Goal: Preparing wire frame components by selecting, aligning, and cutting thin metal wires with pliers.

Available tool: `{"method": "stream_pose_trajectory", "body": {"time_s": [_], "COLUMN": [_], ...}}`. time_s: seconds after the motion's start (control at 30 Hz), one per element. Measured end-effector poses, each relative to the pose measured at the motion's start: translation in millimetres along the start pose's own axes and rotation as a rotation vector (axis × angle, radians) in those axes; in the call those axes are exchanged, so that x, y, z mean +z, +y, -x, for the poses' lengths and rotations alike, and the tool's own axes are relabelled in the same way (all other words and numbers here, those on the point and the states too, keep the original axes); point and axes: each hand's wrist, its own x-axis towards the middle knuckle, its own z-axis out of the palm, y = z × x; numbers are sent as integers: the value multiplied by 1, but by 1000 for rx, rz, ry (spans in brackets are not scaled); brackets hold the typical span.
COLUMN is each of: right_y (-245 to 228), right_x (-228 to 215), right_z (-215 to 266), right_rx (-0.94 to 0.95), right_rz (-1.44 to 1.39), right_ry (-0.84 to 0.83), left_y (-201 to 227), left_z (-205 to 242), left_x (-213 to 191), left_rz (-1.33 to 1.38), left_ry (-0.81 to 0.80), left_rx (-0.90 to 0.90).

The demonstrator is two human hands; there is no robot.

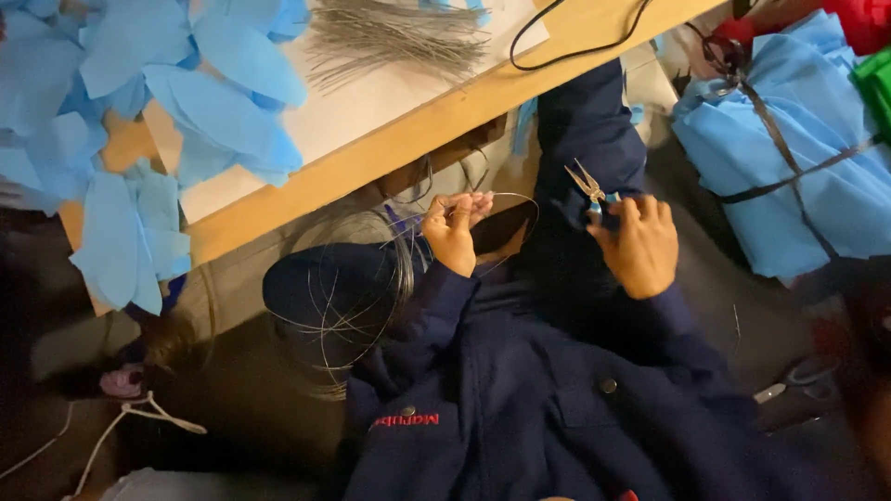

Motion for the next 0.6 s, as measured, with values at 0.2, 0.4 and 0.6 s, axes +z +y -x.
{"method": "stream_pose_trajectory", "body": {"time_s": [0.2,0.4,0.6], "right_y": [-3,-2,21], "right_x": [8,41,58], "right_z": [9,1,16], "right_rx": [2,89,187], "right_rz": [2,194,-56], "right_ry": [47,48,101], "left_y": [0,-8,-3], "left_z": [10,11,11], "left_x": [8,3,2], "left_rz": [75,54,53], "left_ry": [9,12,20], "left_rx": [-46,-21,-1]}}
